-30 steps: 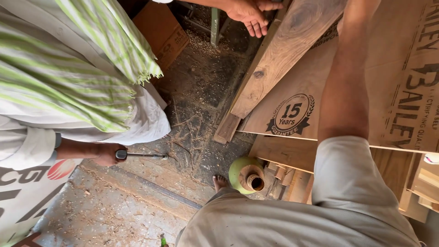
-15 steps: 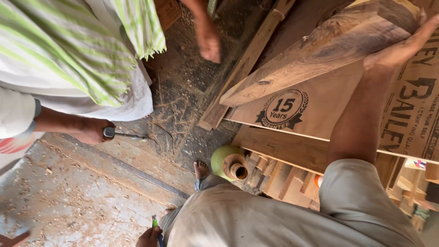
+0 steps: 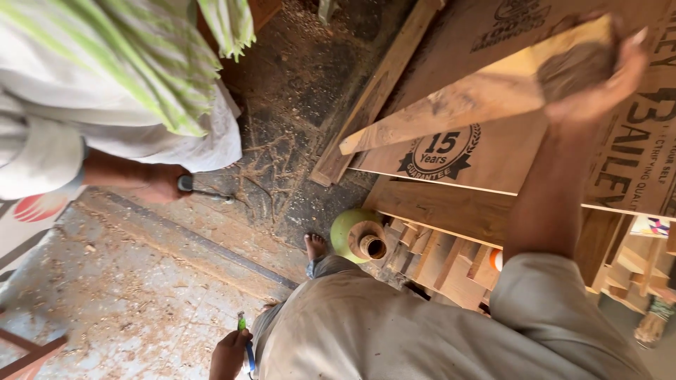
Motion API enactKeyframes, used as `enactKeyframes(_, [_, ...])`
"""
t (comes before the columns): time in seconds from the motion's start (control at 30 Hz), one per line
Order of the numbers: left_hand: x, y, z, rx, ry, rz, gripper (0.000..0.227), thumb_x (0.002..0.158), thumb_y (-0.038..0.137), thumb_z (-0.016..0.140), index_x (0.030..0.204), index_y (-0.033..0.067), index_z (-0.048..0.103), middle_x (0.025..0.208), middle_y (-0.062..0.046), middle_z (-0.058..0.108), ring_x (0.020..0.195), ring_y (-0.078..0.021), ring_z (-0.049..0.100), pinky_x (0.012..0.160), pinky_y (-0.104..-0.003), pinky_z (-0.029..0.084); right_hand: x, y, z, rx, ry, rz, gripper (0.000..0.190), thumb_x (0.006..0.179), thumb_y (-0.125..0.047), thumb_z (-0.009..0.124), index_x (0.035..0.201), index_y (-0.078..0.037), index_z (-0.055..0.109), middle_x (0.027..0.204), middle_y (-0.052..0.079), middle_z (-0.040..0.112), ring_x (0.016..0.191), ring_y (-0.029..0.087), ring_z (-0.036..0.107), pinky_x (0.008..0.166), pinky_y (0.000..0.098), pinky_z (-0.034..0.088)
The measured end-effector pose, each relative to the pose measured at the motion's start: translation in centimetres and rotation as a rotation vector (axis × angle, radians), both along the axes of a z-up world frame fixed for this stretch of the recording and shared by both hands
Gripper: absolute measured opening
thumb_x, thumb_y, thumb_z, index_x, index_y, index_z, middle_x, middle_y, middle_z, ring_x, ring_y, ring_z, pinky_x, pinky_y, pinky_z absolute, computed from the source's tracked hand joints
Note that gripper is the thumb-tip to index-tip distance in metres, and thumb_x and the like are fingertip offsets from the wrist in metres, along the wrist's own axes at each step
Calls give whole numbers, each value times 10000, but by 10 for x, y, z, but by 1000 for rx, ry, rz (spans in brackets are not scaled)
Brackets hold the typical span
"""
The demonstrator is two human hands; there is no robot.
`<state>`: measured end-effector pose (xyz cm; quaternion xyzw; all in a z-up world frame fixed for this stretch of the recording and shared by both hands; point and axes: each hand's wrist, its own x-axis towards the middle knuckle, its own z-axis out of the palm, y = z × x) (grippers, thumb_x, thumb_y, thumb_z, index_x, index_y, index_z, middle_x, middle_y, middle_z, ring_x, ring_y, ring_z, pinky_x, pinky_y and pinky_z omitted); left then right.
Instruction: The person is measuring and marking wood pieces using a try square, measuring tape, and a pen.
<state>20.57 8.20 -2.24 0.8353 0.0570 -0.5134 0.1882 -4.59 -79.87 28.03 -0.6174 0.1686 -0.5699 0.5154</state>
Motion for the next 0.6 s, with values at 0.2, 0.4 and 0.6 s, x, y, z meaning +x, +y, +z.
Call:
enactKeyframes(0.2, [11,-15,51,15,-59,-80,416,991,444,590,1066,108,825,853,-109,814,760,-255,741,731,-411,558,91,218,69,76,-48,300,453,1084,-433,440,1230,-54,640,1092,146,683,955,249,693,810,386,608])
enactKeyframes(0.4, [17,29,41,-82,-178,-166,418,990,458,589,1064,122,827,874,-79,803,786,-210,725,748,-361,545,103,287,41,-111,-52,312,409,1048,-352,512,1128,28,638,1066,174,688,902,296,735,705,400,633])
enactKeyframes(0.6, [9,95,45,-122,-185,20,404,993,414,615,1048,65,810,871,-88,813,806,-197,731,764,-351,540,120,372,61,-124,54,291,424,1054,-314,469,1163,66,624,1065,182,672,918,299,729,758,402,634])
